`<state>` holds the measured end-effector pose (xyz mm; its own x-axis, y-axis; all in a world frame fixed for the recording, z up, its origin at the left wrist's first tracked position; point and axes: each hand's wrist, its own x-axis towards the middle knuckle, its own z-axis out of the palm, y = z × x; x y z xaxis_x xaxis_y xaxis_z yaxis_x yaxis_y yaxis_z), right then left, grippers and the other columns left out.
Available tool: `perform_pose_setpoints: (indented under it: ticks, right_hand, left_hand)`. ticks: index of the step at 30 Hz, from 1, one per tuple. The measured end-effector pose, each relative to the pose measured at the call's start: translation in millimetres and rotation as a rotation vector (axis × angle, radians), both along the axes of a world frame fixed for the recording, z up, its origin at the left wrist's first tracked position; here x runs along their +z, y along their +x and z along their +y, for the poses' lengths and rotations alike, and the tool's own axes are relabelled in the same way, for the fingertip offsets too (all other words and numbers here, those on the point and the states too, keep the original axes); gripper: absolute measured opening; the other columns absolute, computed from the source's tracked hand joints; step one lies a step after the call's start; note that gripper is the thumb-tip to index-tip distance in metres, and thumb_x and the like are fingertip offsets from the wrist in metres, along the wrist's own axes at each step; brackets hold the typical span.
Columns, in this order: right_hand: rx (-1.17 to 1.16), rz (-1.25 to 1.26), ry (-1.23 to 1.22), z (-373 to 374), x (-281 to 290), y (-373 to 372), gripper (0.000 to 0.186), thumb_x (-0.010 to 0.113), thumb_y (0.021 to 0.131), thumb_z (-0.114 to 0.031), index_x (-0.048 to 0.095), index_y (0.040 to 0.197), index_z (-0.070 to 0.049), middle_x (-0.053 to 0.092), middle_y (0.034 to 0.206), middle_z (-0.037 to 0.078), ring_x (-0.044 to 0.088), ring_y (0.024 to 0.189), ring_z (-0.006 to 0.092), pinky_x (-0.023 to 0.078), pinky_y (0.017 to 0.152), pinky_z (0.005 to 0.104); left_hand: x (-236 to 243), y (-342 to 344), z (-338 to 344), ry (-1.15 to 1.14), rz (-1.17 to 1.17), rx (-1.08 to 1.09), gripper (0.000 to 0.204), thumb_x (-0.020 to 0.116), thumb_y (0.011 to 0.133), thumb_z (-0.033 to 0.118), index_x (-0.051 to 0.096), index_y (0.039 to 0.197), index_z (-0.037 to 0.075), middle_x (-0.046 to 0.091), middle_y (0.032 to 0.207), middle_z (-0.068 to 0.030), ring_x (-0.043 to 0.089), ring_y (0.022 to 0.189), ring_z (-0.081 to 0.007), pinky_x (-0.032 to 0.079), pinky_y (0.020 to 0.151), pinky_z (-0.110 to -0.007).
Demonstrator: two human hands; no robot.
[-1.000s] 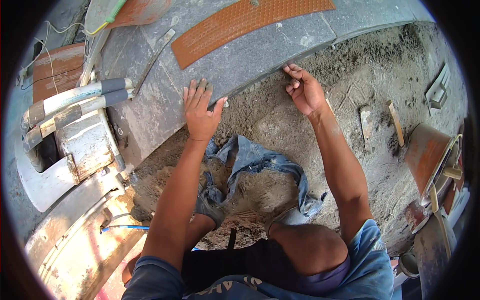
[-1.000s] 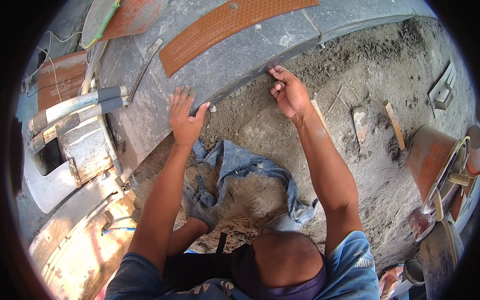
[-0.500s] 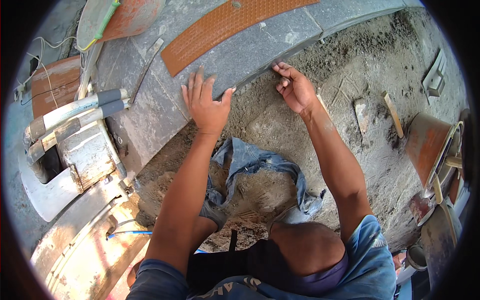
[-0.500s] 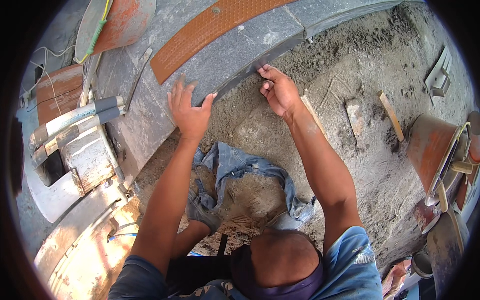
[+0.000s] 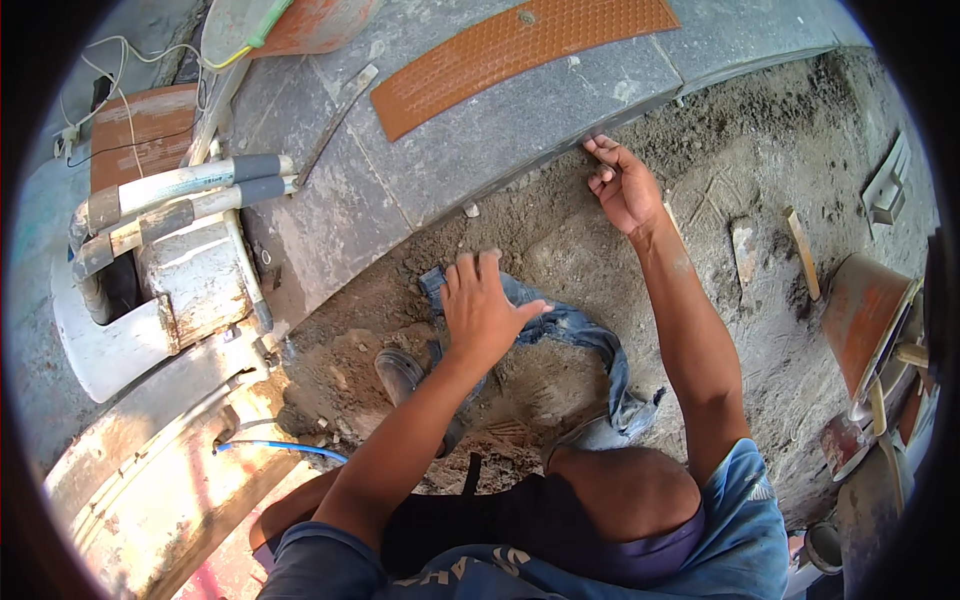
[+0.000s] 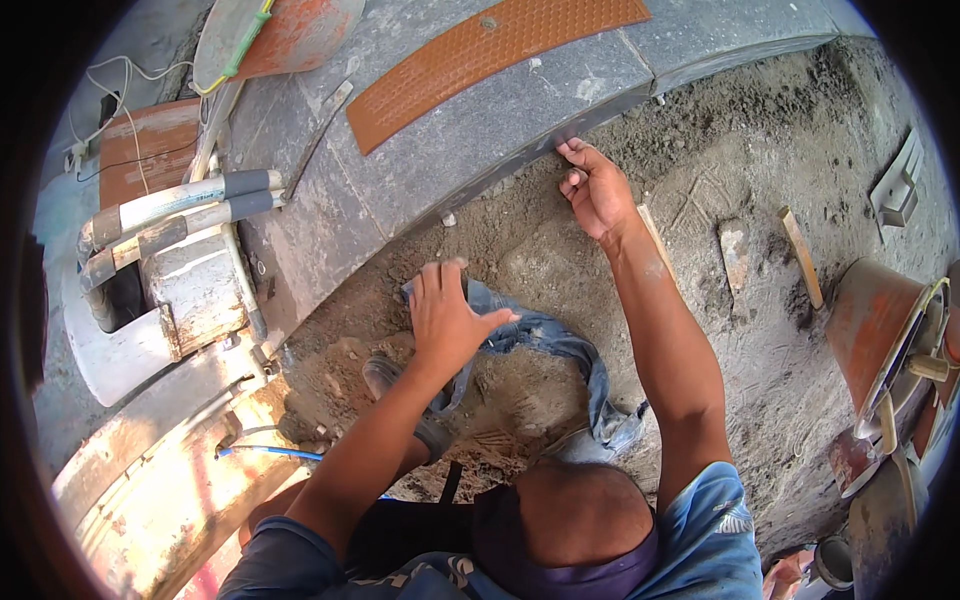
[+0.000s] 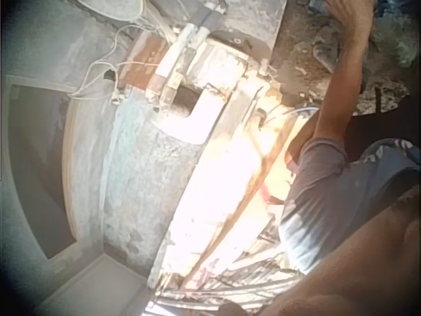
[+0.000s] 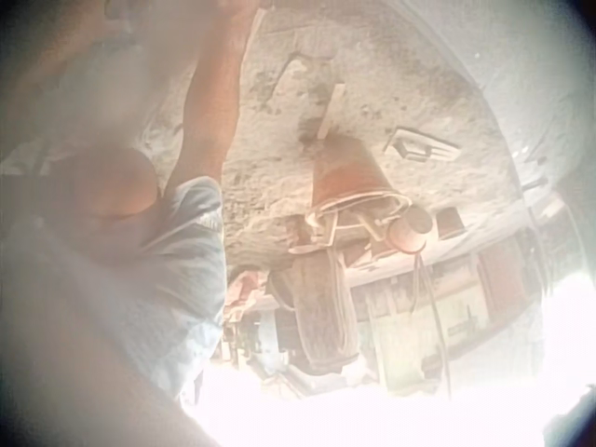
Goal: The person kneels on a construction floor and installs gray stone tiles along a curved edge. They use a wooden mallet to tap the tiles into place, then insert small white spacers between tiles to maintain even gaps. The person also places small stones under the tile edge for support and uses a cloth to wipe the surface.
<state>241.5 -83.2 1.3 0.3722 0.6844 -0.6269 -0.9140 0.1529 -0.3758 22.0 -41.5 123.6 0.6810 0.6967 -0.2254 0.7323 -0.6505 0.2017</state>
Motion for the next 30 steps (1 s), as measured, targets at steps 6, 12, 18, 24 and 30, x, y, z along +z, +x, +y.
perform_pose_setpoints:
  ticks: [6, 12, 18, 24, 30]
  right_hand:
    - [0.011, 0.005, 0.034, 10, 1, -5, 0.030, 0.052, 0.087, -0.012, 0.047, 0.116, -0.006, 0.055, 0.111, 0.000, 0.042, 0.060, 0.0041, 0.039, 0.065, 0.0222]
    - [0.005, -0.009, 0.000, 5, 4, -3, 0.029, 0.053, 0.087, -0.011, 0.047, 0.115, -0.006, 0.055, 0.110, 0.000, 0.042, 0.060, 0.0043, 0.039, 0.064, 0.0217]
    - [0.000, 0.021, 0.021, 8, -3, -3, 0.027, 0.056, 0.085, -0.011, 0.049, 0.110, -0.007, 0.056, 0.106, 0.000, 0.041, 0.059, 0.0044, 0.039, 0.062, 0.0211]
    - [-0.011, 0.024, 0.031, 2, -12, 0, 0.033, 0.058, 0.083, -0.010, 0.049, 0.114, -0.005, 0.058, 0.102, -0.001, 0.042, 0.059, 0.0050, 0.039, 0.060, 0.0213]
    - [-0.011, 0.042, 0.029, 9, -7, -4, 0.021, 0.060, 0.083, -0.010, 0.054, 0.103, -0.010, 0.059, 0.088, -0.005, 0.043, 0.058, 0.0045, 0.039, 0.057, 0.0200]
  left_hand:
    - [-33, -74, -15, -0.382, 0.447, 0.168, 0.047, 0.069, 0.073, 0.024, 0.052, 0.111, 0.003, 0.051, 0.095, -0.0150, 0.049, 0.100, -0.0331, 0.039, 0.082, -0.046]
    - [-8, -70, -6, -0.328, -0.212, 0.005, 0.026, 0.050, 0.071, 0.002, 0.058, 0.096, -0.002, 0.054, 0.087, -0.0178, 0.053, 0.075, -0.0360, 0.044, 0.073, -0.040]
    - [0, -29, 31, -0.594, -0.496, 0.218, 0.018, 0.053, 0.075, 0.006, 0.058, 0.090, -0.003, 0.052, 0.074, -0.0165, 0.049, 0.060, -0.0297, 0.041, 0.060, -0.038]
    - [1, 8, 38, -0.200, -0.420, -0.027, 0.019, 0.065, 0.077, 0.016, 0.058, 0.082, -0.001, 0.053, 0.085, -0.0124, 0.053, 0.075, -0.0296, 0.043, 0.069, -0.039]
    - [-31, 34, 51, 0.252, -0.485, -0.479, 0.029, 0.059, 0.074, 0.001, 0.055, 0.103, 0.002, 0.051, 0.098, -0.0143, 0.052, 0.085, -0.0302, 0.044, 0.070, -0.038]
